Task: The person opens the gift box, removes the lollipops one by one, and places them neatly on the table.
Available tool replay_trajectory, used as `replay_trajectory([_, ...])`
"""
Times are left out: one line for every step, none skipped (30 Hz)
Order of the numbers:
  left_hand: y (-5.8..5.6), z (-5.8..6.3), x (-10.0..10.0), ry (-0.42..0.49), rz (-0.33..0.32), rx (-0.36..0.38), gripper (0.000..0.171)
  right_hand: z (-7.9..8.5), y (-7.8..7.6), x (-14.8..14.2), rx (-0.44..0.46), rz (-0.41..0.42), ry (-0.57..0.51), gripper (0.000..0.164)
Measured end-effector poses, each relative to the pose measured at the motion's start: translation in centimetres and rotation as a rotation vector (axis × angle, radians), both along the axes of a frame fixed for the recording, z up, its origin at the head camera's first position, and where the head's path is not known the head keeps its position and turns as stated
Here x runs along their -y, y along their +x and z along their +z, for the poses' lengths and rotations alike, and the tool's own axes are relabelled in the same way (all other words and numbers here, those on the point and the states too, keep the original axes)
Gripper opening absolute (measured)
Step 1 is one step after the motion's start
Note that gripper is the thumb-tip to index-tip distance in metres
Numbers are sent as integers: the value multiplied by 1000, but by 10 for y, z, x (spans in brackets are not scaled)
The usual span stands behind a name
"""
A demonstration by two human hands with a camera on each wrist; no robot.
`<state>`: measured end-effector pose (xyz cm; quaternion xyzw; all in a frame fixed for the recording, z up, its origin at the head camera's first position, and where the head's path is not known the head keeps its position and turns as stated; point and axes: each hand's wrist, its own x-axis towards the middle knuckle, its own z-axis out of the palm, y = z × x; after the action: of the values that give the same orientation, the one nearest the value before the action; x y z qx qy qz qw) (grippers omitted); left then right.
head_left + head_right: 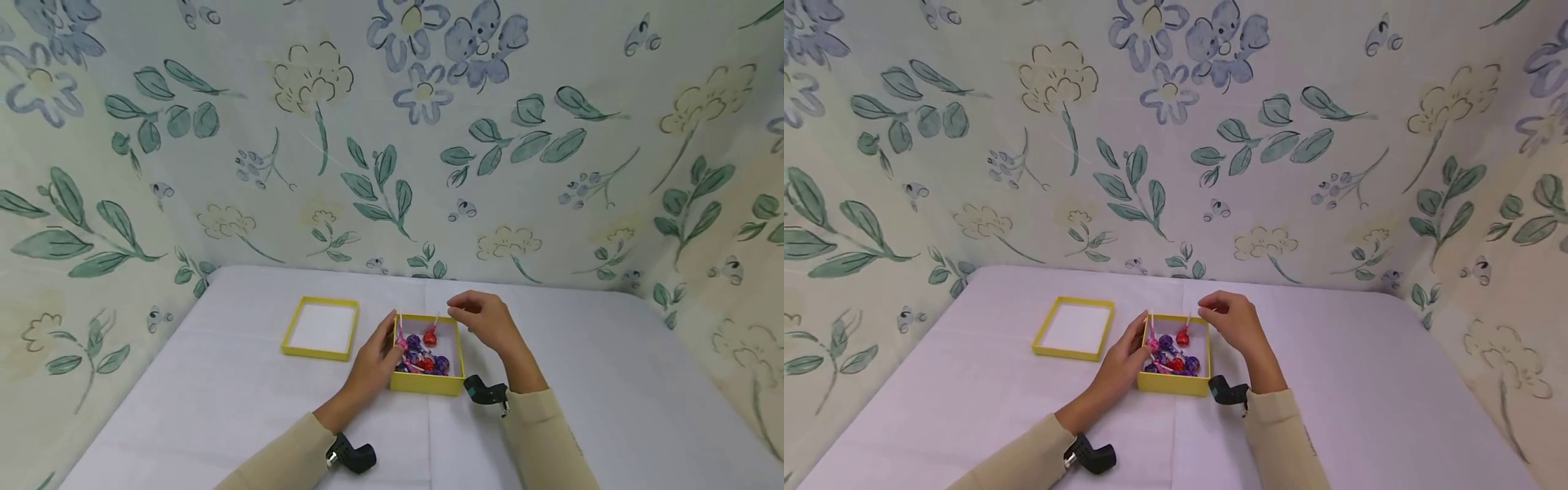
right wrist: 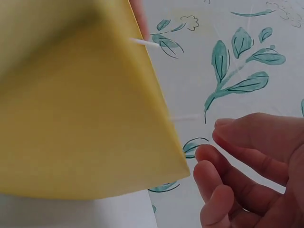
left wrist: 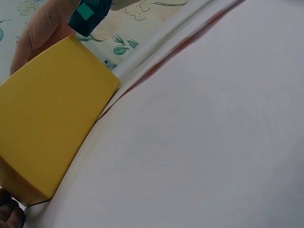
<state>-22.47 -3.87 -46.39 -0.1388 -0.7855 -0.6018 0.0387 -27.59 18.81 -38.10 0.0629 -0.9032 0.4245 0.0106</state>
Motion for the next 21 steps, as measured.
replay_trajectory([0, 1, 0, 1, -2, -1, 62, 0, 0, 1, -5, 3, 1, 21])
replay_trajectory([3, 6, -1, -1, -4, 7, 62, -1, 0, 1, -10, 7, 4, 21])
replay_trajectory([3, 7, -1, -8, -4, 11, 62, -2, 0, 2, -15, 10, 12, 21])
replay_trajectory([3, 7, -1, -12, -5, 14, 62, -2, 0, 2, -19, 13, 20, 22])
replay_trajectory([4, 8, -1, -15, -6, 16, 63, -2, 0, 2, -26, 15, 29, 21])
replay_trajectory([4, 8, -1, -19, -6, 20, 63, -2, 1, 2, -30, 15, 37, 21])
replay_trajectory([4, 7, -1, -22, -7, 27, 63, -3, 2, 3, -29, 13, 46, 21])
replay_trajectory([5, 6, -2, -30, -6, 33, 63, -4, 2, 2, -27, 13, 55, 21])
replay_trajectory([2, 0, -2, -35, -6, 30, 64, -4, 3, 2, -26, 14, 62, 21])
replay_trajectory([2, 0, -2, -37, -6, 31, 64, -4, 4, 3, -27, 14, 67, 22])
replay_trajectory([2, 0, -2, -38, -6, 31, 64, -4, 4, 3, -29, 15, 71, 22])
replay_trajectory([3, 0, -1, -40, -4, 28, 64, -3, 4, 4, -34, 20, 78, 22])
replay_trajectory([3, 1, -1, -42, -2, 27, 64, -2, 4, 5, -42, 25, 87, 23])
replay_trajectory([3, 2, -1, -42, 1, 25, 64, -2, 4, 6, -53, 35, 97, 24])
replay_trajectory([3, 3, -1, -41, 3, 23, 64, -1, 4, 7, -63, 41, 102, 24])
replay_trajectory([3, 4, -1, -40, 4, 24, 64, -1, 3, 8, -75, 48, 109, 25])
replay_trajectory([3, 5, -1, -42, 7, 25, 64, -1, 3, 10, -85, 57, 115, 25])
replay_trajectory([3, 5, -1, -43, 8, 26, 64, -1, 3, 11, -92, 66, 122, 26])
replay_trajectory([2, 5, -1, -43, 8, 32, 64, -1, 3, 12, -95, 72, 124, 26])
replay_trajectory([2, 6, -1, -42, 7, 36, 64, -1, 2, 14, -96, 78, 125, 25])
replay_trajectory([1, 6, -2, -41, 5, 39, 64, -2, 2, 15, -94, 79, 123, 25])
